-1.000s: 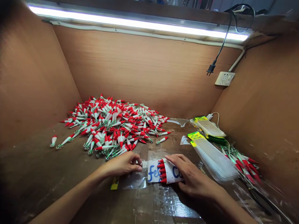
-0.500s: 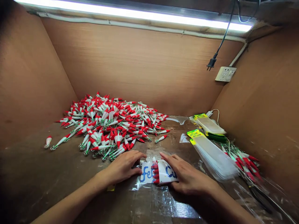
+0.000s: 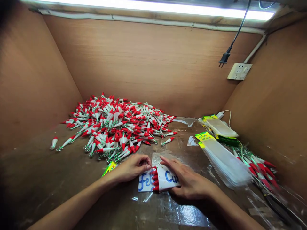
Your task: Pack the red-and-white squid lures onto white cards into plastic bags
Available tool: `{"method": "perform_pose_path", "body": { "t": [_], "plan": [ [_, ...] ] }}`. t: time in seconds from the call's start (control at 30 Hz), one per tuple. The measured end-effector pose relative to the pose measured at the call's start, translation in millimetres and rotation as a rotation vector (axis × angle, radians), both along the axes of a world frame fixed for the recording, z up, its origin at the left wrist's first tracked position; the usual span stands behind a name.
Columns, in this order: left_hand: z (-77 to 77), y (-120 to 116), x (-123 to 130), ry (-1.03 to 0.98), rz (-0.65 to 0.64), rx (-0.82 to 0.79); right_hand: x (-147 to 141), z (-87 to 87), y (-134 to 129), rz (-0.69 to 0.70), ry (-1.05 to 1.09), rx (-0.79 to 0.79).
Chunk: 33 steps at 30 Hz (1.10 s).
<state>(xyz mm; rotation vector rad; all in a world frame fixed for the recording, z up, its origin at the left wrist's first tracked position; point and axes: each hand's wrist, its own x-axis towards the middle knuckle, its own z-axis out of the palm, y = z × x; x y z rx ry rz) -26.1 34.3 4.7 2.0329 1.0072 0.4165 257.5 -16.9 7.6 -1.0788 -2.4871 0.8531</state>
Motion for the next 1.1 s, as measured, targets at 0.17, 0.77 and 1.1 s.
{"method": "perform_pose_path", "body": {
  "t": [0.17, 0.77, 1.1],
  "plan": [
    [14.7, -9, -5, 0.037, 0.047, 0.107, -1, 1.2, -2, -0.023, -0.035, -0.006],
    [9.8, -60, 16, 0.446, 0.083, 0.541, 1, 6.6, -13, -0.122, -0.073, 0.002],
    [7.7, -65, 31, 0.305, -0.046, 0.644, -7, 2.5, -20, -0.104, -0.029, 0.073]
  ]
}}
